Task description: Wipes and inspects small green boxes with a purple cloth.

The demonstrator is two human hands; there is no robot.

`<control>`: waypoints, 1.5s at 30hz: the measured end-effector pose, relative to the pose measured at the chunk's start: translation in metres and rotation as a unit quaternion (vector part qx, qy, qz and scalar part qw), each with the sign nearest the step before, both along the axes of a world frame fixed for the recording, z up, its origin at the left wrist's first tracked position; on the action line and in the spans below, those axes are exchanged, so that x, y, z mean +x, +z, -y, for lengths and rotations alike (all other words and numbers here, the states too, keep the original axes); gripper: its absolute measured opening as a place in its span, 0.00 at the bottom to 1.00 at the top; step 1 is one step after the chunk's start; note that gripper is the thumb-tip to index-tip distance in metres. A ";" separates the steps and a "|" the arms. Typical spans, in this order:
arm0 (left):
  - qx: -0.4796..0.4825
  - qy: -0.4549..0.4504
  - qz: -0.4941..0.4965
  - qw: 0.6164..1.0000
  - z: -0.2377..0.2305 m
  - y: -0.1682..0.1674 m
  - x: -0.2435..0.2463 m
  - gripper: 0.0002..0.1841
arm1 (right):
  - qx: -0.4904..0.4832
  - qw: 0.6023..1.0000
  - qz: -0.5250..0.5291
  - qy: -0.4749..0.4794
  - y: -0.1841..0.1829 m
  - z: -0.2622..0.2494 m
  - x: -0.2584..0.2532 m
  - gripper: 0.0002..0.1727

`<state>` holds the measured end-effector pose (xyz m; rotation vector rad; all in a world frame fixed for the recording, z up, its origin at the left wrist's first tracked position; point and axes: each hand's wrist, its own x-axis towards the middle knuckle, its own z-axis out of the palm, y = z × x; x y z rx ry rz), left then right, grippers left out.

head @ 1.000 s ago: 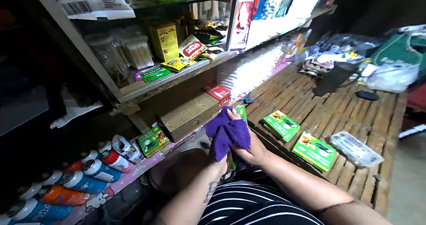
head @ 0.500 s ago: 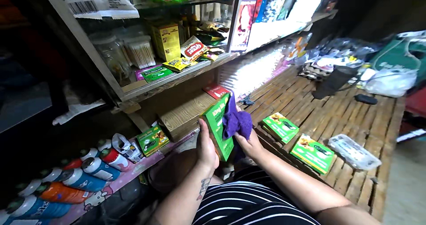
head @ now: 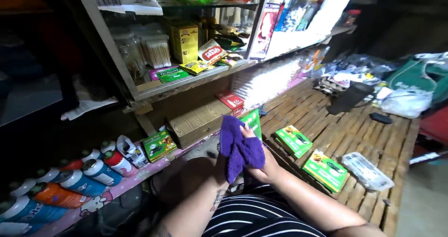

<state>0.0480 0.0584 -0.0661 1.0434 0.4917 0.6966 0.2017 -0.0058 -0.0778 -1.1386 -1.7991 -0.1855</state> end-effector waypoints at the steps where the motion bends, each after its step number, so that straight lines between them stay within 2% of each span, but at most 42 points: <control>1: -0.009 0.015 0.018 1.000 0.008 0.005 0.004 0.14 | 0.004 1.000 -0.011 -0.016 0.000 -0.001 0.005 0.33; 5: 0.006 0.006 0.006 1.000 0.007 0.016 0.027 0.18 | 0.000 0.995 -0.082 -0.059 0.001 -0.004 0.025 0.36; 8: 0.009 -0.032 0.000 0.999 -0.002 0.018 0.032 0.33 | 0.017 0.976 -0.194 -0.100 -0.007 -0.010 0.034 0.24; 11: -0.019 -0.016 0.021 0.999 -0.005 0.023 0.029 0.35 | -0.024 0.962 -0.247 -0.112 -0.015 -0.011 0.040 0.21; 15: -0.032 0.034 0.070 0.996 -0.014 0.034 0.024 0.37 | -0.076 0.965 -0.211 -0.134 -0.033 -0.006 0.030 0.28; 17: -0.023 0.064 0.087 0.994 -0.020 0.037 0.023 0.38 | -0.069 0.976 -0.174 -0.106 -0.039 -0.003 0.020 0.29; 19: -0.011 0.100 0.095 0.990 -0.025 0.041 0.021 0.38 | -0.058 0.989 -0.115 -0.065 -0.040 -0.003 0.011 0.35; 22: 0.056 0.133 0.057 0.988 -0.028 0.044 0.017 0.36 | -0.024 0.999 -0.043 -0.010 -0.035 -0.007 -0.002 0.38; 24: 0.121 0.116 0.010 0.986 -0.034 0.027 0.019 0.33 | -0.021 1.000 -0.007 0.016 -0.026 -0.004 -0.009 0.37; 26: 0.175 0.081 -0.020 0.981 -0.047 -0.032 0.030 0.29 | -0.008 0.999 0.022 0.024 -0.017 -0.002 -0.011 0.34; 27: 0.140 0.046 -0.036 0.988 -0.045 -0.049 0.029 0.26 | -0.005 0.999 0.031 0.020 -0.013 -0.001 -0.010 0.34; 28: 0.067 -0.001 -0.049 0.997 -0.035 -0.052 0.021 0.24 | -0.006 0.999 0.034 0.014 -0.008 0.000 -0.008 0.34; 30: -0.022 -0.045 -0.054 0.997 -0.016 -0.030 0.010 0.19 | -0.008 1.000 0.020 -0.004 -0.004 0.001 -0.002 0.34; 32: -0.015 0.001 -0.018 1.000 0.006 0.004 0.006 0.15 | 0.000 1.000 -0.004 -0.030 -0.005 -0.001 0.007 0.34; 35: 0.015 0.030 0.021 0.999 0.011 0.016 0.022 0.17 | 0.010 0.997 -0.050 -0.057 -0.003 -0.005 0.024 0.38; 37: 0.027 -0.009 0.035 0.999 0.002 0.018 0.028 0.26 | 0.005 0.993 -0.093 -0.073 -0.002 -0.006 0.032 0.37; 39: 0.016 -0.029 0.030 0.999 -0.004 0.021 0.028 0.34 | 0.017 0.981 -0.161 -0.103 -0.007 -0.009 0.036 0.27; 41: -0.009 -0.011 0.039 0.999 -0.007 0.027 0.027 0.36 | -0.009 0.974 -0.205 -0.101 -0.013 -0.010 0.040 0.24; 45: -0.032 0.020 0.091 0.995 -0.017 0.035 0.022 0.39 | -0.041 0.969 -0.223 -0.096 -0.028 -0.009 0.033 0.27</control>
